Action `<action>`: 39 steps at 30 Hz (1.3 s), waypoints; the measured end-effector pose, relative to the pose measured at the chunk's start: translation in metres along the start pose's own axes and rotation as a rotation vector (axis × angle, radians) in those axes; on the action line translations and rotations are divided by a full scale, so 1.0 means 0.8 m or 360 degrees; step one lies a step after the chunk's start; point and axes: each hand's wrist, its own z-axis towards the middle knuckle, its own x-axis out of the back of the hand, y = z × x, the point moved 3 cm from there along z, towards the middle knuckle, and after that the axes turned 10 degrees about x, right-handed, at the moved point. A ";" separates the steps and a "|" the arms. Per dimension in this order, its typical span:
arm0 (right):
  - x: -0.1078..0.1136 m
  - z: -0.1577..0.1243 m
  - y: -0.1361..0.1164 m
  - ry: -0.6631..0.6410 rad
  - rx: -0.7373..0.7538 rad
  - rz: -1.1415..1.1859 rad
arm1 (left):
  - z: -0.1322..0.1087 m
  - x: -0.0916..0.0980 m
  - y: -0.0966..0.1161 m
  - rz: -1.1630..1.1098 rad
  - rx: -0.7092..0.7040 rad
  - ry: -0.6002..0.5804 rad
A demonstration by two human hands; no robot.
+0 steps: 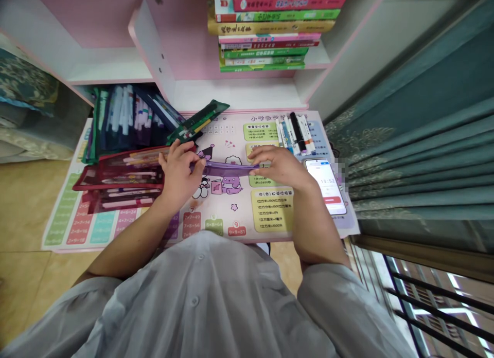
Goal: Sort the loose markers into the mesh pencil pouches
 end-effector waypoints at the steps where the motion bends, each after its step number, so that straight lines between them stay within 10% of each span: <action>1: 0.000 0.000 0.000 -0.0001 -0.0003 0.0003 | 0.000 0.000 0.000 0.0000 0.0004 -0.0003; 39: 0.007 0.000 -0.002 0.0067 -0.0027 -0.0039 | 0.012 0.011 -0.013 -0.0014 0.0082 0.0083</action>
